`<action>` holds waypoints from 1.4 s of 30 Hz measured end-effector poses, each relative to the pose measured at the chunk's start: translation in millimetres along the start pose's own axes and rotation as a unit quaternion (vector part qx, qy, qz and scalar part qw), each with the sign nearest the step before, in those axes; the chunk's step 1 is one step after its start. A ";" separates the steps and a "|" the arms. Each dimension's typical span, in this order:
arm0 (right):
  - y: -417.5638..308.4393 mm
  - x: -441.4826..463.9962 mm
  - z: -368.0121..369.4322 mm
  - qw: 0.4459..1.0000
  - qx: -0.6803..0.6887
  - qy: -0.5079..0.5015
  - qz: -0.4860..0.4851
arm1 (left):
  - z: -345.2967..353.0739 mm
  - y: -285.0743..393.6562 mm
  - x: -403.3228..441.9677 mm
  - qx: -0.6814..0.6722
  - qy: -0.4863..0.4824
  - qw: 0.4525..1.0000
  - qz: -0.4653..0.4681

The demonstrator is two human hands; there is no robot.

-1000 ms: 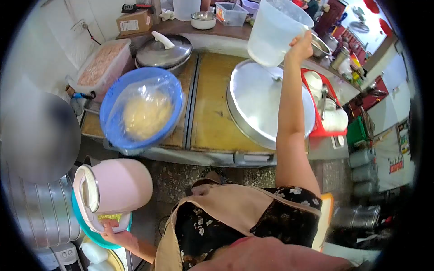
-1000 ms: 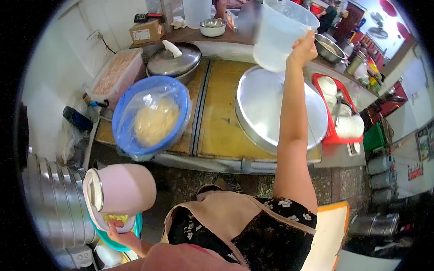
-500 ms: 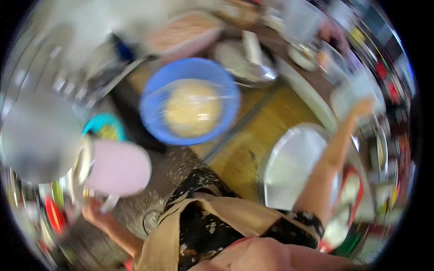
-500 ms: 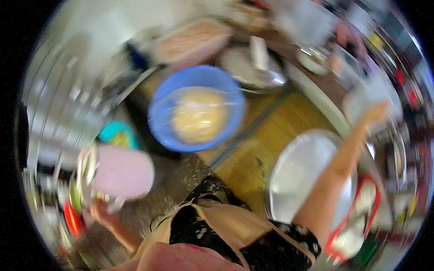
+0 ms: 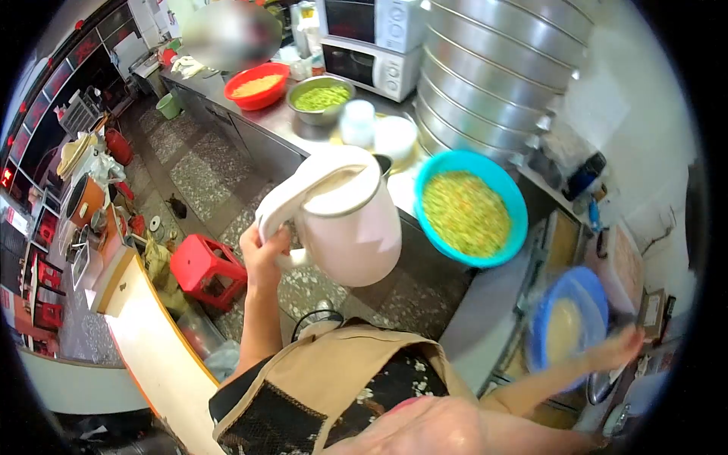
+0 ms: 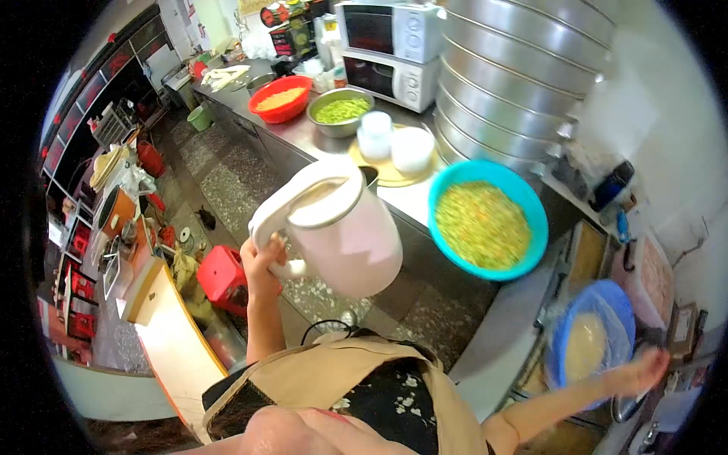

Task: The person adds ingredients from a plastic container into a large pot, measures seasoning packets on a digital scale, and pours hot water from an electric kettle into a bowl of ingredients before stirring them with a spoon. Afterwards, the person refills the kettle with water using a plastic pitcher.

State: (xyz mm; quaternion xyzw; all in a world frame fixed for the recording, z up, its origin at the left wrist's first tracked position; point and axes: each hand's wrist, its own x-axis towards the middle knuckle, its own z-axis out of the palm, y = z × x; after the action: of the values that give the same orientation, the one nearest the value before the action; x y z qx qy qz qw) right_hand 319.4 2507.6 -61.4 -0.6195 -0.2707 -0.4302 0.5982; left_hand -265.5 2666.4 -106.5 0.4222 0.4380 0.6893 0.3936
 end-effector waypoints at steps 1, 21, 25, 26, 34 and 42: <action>-39.1 -41.7 47.8 0.989 0.139 0.013 0.056 | -35.6 -12.9 21.5 -0.011 0.014 1.000 -0.012; -496.8 -306.5 537.8 0.876 0.348 -0.323 0.085 | -291.9 -89.4 380.6 0.101 0.215 0.970 0.044; -537.3 -325.7 634.4 0.869 0.343 -0.328 0.139 | -299.3 -75.3 464.5 0.106 0.248 0.961 0.063; -552.4 -335.0 659.8 0.869 0.366 -0.305 0.135 | -315.3 -78.3 471.5 0.135 0.279 0.950 0.036; -711.6 -456.8 634.5 0.703 0.474 -0.511 0.142 | -364.4 -48.3 532.5 0.151 0.341 0.926 0.059; -912.8 -616.8 539.9 -0.023 0.428 -0.867 0.253 | -434.7 -53.0 598.0 0.138 0.215 0.966 -0.030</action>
State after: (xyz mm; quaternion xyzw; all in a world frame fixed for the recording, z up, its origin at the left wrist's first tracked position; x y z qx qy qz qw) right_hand -641.7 3269.8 -79.7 0.1712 0.5396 -0.8148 -0.1253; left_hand -858.8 3110.3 -127.3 0.3012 0.6155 0.6846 0.2487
